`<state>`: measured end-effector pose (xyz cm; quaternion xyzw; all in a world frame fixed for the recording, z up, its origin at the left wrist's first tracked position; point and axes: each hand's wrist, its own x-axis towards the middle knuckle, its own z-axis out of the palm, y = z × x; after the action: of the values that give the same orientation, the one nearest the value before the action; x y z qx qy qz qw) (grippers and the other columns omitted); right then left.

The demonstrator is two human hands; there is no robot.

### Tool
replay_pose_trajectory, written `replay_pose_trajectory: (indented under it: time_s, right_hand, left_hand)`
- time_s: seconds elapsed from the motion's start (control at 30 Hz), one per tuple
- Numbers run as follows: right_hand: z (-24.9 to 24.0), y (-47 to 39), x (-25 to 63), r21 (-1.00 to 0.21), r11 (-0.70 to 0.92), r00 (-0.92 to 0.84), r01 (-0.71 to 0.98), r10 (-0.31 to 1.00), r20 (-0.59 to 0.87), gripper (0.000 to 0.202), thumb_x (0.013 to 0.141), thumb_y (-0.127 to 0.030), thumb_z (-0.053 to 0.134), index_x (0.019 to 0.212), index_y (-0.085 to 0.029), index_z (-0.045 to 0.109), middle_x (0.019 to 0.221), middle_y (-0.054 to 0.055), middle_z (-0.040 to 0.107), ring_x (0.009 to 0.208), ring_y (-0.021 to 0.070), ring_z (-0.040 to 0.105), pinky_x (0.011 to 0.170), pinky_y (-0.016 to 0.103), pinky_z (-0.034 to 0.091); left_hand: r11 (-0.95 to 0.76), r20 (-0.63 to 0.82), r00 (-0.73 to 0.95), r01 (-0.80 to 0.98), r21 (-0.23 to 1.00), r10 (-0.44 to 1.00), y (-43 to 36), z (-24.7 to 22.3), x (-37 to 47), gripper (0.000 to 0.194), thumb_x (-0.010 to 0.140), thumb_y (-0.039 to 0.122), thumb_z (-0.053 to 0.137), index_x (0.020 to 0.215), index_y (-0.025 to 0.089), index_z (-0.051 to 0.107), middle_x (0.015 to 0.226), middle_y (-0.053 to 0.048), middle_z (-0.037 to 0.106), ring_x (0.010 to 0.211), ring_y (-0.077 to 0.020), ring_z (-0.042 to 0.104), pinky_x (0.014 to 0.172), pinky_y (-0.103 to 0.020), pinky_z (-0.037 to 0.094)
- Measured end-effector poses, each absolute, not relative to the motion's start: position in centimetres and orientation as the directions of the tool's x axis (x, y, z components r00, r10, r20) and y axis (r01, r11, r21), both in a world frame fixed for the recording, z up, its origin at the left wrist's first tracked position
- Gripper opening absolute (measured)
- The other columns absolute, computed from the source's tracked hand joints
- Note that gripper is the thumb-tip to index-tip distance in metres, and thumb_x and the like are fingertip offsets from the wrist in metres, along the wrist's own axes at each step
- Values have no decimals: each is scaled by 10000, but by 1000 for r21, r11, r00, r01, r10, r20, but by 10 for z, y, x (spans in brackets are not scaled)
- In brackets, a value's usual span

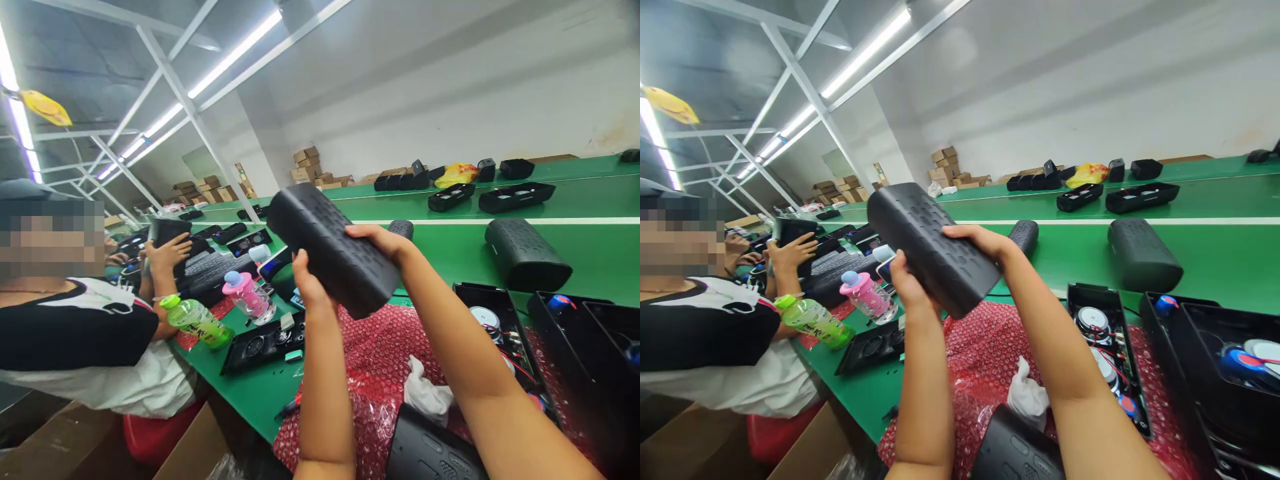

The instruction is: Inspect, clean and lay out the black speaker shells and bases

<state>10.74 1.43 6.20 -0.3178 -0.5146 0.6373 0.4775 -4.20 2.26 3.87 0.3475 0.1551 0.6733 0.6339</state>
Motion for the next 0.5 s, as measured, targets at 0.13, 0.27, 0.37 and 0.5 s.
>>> replay_pose_trajectory:
  time_s: [0.13,0.27,0.37,0.5]
  right_hand:
    - [87,12,71,-977,-6,-313,-212,948,62,333,831,-454,714,888,-129,671,803,79,713,645,178,664,662,292,609]
    - [96,10,51,-989,15,-264,-146,963,53,272,917,-368,646,863,-103,674,783,65,710,586,146,639,590,252,573]
    - [97,7,51,-984,16,-289,-177,955,68,267,924,-361,644,863,-103,676,796,69,714,602,148,642,598,256,572]
    - [95,4,55,-969,-12,-319,-247,945,70,262,913,-369,663,861,-112,675,805,73,713,609,149,636,586,254,563]
  left_hand:
    - [-21,210,152,-762,648,966,46,37,-65,512,845,519,496,1151,150,675,912,-77,762,939,-248,708,868,-346,553]
    - [-61,288,159,-776,628,944,52,35,-78,501,842,517,515,1190,197,678,979,-59,765,1054,-230,691,880,-294,543]
    - [-73,319,160,-788,612,934,49,36,-78,484,837,516,528,1195,230,685,1010,-50,764,1091,-226,682,914,-287,540]
    - [-83,324,161,-777,625,932,42,42,-74,497,848,528,498,1192,220,684,1011,-51,760,1105,-259,681,924,-331,560]
